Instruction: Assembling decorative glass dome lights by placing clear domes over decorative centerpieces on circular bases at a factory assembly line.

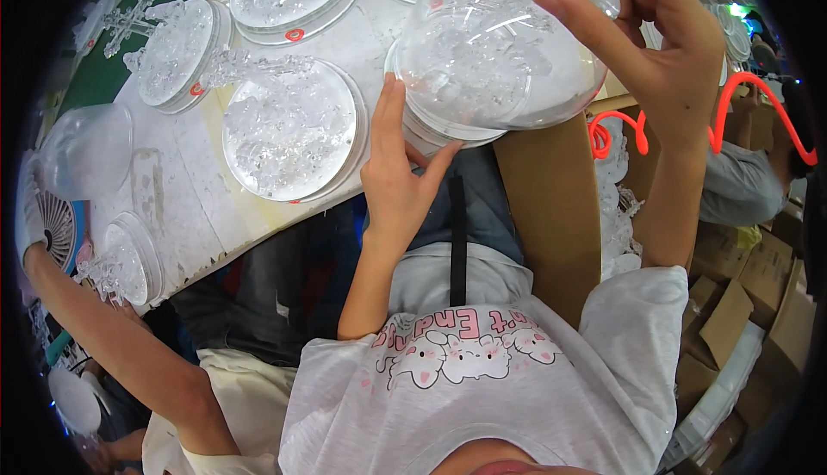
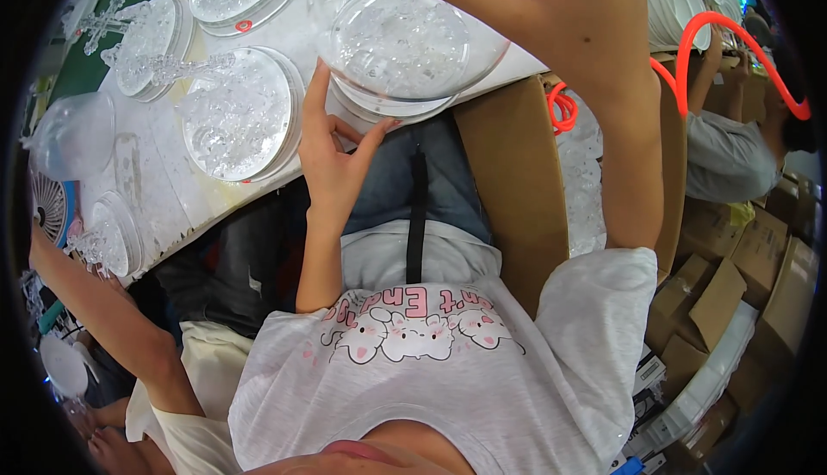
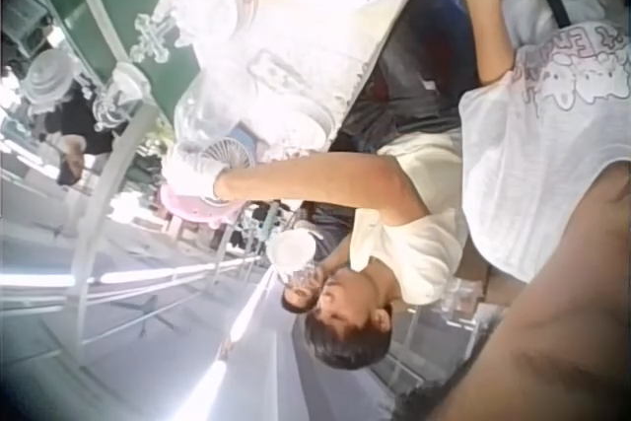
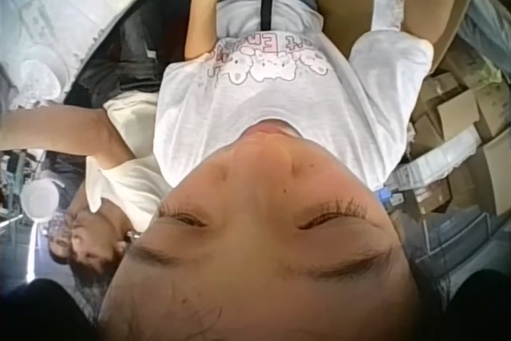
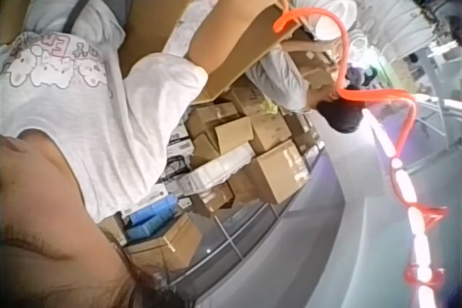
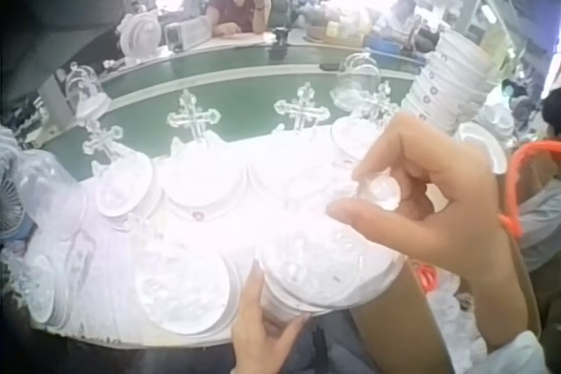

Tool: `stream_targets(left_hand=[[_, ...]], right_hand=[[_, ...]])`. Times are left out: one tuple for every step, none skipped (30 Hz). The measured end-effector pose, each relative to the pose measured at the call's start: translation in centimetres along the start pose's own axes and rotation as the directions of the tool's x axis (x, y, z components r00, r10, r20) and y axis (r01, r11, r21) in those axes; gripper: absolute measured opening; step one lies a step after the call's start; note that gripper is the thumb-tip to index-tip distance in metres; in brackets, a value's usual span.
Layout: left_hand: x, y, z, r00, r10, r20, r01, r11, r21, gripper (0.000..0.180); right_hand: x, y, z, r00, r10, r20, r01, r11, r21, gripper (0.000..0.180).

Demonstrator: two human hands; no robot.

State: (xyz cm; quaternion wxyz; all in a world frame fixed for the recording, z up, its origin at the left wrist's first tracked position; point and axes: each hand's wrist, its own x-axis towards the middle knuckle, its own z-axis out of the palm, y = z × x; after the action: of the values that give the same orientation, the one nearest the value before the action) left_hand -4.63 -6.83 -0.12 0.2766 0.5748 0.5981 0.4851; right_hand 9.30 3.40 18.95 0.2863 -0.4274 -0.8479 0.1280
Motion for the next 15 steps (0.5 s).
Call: stream_targets(left_hand=[[0.01, 0.03, 0.01, 1.000, 0.000, 0.000, 0.000, 1.000, 0.000, 0.086], [0.03, 0.11, 0.02, 1.000, -0.010, 0.005, 0.010, 1.000, -0.017, 0.085], [0.05, 0.16, 0.02, 1.000, -0.019, 0.009, 0.020, 0.999, -0.033, 0.085], [0.04, 0.18, 0.00, 1.000, -0.020, 0.009, 0.020, 0.999, -0.032, 0.085], [0.03, 0.19, -0.02, 1.000, -0.022, 0.008, 0.022, 0.999, -0.028, 0.085], [0.03, 0.19, -0.03, 1.000, -0.023, 0.007, 0.023, 0.999, -0.024, 0.085], [0.01, 0.11, -0.02, 1.000, -0.024, 0.007, 0.024, 0.999, -0.023, 0.085], [-0.04, -0.01, 0.01, 1.000, -0.012, -0.003, 0.012, 1.000, -0.019, 0.085], [-0.06, -0.10, 0.03, 1.000, 0.001, -0.013, -0.001, 1.000, -0.014, 0.085], [-0.05, -0.12, 0.09, 1.000, 0.001, -0.010, -0.001, 1.000, -0.015, 0.085], [-0.05, -0.13, 0.14, 1.000, 0.001, -0.010, -0.001, 1.000, -0.022, 0.085], [-0.05, -0.15, 0.19, 1.000, 0.001, -0.009, -0.001, 1.000, -0.029, 0.085], [-0.06, -0.17, 0.21, 1.000, 0.000, -0.007, -0.001, 1.000, -0.028, 0.085], [-0.07, -0.21, 0.23, 1.000, -0.006, -0.008, 0.005, 1.000, -0.031, 0.085], [-0.09, -0.22, 0.23, 1.000, -0.012, -0.008, 0.011, 0.999, -0.034, 0.085]], right_hand=[[0.03, 0.03, -0.14, 1.000, 0.000, 0.000, 0.000, 1.000, 0.000, 0.024], [0.09, 0.09, -0.41, 1.000, 0.013, 0.015, -0.013, 1.000, -0.013, 0.023], [0.14, 0.12, -0.60, 0.999, 0.027, 0.030, -0.026, 0.999, -0.027, 0.023], [0.13, 0.11, -0.66, 0.999, 0.027, 0.031, -0.026, 0.999, -0.025, 0.023], [0.10, 0.06, -0.72, 0.999, 0.034, 0.042, -0.032, 0.998, -0.055, 0.022], [0.08, 0.06, -0.74, 0.998, 0.043, 0.052, -0.038, 0.996, -0.085, 0.022], [0.07, 0.11, -0.64, 0.998, 0.042, 0.053, -0.038, 0.996, -0.083, 0.022], [0.04, 0.17, -0.45, 0.999, 0.032, 0.038, -0.029, 0.997, -0.065, 0.022], [0.02, 0.21, -0.27, 1.000, 0.021, 0.023, -0.020, 0.999, -0.047, 0.021], [-0.04, 0.19, -0.15, 0.999, 0.024, 0.022, -0.023, 0.999, -0.048, 0.021], [-0.08, 0.15, -0.01, 1.000, 0.028, -0.004, -0.028, 0.999, -0.024, 0.021], [-0.11, 0.11, 0.10, 0.999, 0.033, -0.030, -0.033, 0.999, -0.001, 0.021], [-0.14, 0.08, 0.15, 0.999, 0.035, -0.030, -0.035, 0.999, 0.001, 0.021], [-0.20, 0.01, 0.17, 0.998, 0.048, -0.029, -0.048, 0.999, 0.020, 0.022], [-0.26, -0.09, 0.19, 0.998, 0.061, -0.027, -0.060, 0.997, 0.039, 0.022]])
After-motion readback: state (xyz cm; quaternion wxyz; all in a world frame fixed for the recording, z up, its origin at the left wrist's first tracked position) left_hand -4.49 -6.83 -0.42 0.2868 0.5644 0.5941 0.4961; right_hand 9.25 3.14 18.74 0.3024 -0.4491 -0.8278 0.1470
